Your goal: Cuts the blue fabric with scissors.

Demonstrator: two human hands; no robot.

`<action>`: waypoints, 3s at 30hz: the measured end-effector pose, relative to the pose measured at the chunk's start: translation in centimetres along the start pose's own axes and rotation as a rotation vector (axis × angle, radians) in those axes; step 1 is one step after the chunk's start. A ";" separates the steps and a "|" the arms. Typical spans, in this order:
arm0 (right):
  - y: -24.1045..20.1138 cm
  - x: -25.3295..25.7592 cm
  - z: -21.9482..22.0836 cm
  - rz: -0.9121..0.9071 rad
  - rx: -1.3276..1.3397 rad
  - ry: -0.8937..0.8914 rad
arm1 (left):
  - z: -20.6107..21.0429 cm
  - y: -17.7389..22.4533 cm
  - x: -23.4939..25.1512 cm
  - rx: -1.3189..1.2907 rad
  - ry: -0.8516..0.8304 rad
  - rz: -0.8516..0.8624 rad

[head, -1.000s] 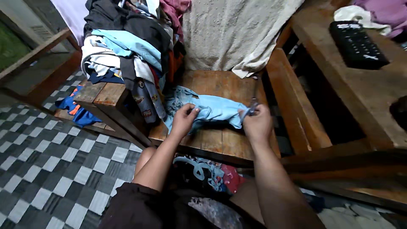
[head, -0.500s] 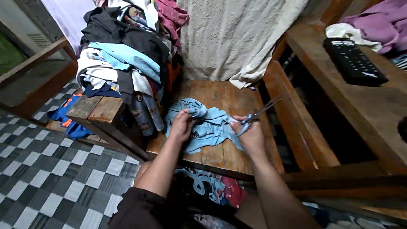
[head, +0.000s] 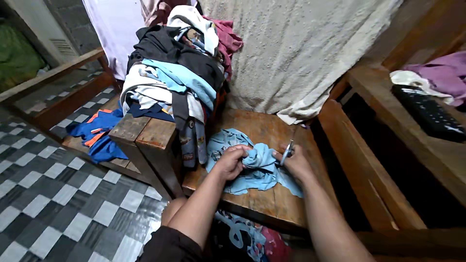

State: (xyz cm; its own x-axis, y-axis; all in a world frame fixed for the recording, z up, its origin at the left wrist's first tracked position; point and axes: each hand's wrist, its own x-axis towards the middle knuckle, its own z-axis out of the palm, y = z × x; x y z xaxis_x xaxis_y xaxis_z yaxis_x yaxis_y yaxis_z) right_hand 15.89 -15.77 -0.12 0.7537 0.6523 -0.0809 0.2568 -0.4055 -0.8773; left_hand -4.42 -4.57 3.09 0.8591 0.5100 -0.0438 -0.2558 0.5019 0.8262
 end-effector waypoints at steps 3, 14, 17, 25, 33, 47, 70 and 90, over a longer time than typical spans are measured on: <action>-0.7 1.9 0.5 0.124 -0.303 -0.210 | -0.7 1.0 0.2 0.075 -0.031 -0.057; -9.5 -0.5 -4.6 -0.355 0.143 0.349 | -2.2 3.6 1.3 -0.408 0.506 0.158; -6.4 -5.1 -4.6 -0.418 0.345 0.347 | -2.6 3.4 1.3 -0.473 0.521 0.159; -3.9 -8.8 -0.6 -0.095 0.177 0.161 | -2.0 1.9 0.6 -0.154 0.491 0.090; -8.1 0.0 3.9 -0.081 -0.074 -0.173 | -2.6 2.7 0.4 -0.130 0.467 0.035; -7.9 7.0 9.4 -0.090 -0.423 -0.261 | -3.3 4.1 0.7 0.304 0.288 -0.174; -5.4 -1.9 2.0 0.081 -0.242 -0.097 | -4.6 2.6 -2.2 -0.020 0.475 0.027; -1.1 -16.4 -1.8 -0.119 0.043 0.543 | -4.1 2.8 -0.7 -0.210 0.637 0.008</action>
State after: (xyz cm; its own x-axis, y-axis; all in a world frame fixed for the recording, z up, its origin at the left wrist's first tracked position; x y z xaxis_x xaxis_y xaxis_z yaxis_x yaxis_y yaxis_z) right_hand 4.33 -27.16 3.07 0.9275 0.2633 0.2655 0.3428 -0.3151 -0.8850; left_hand -7.58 -0.61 3.13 0.4436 0.7945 -0.4147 -0.3967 0.5890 0.7040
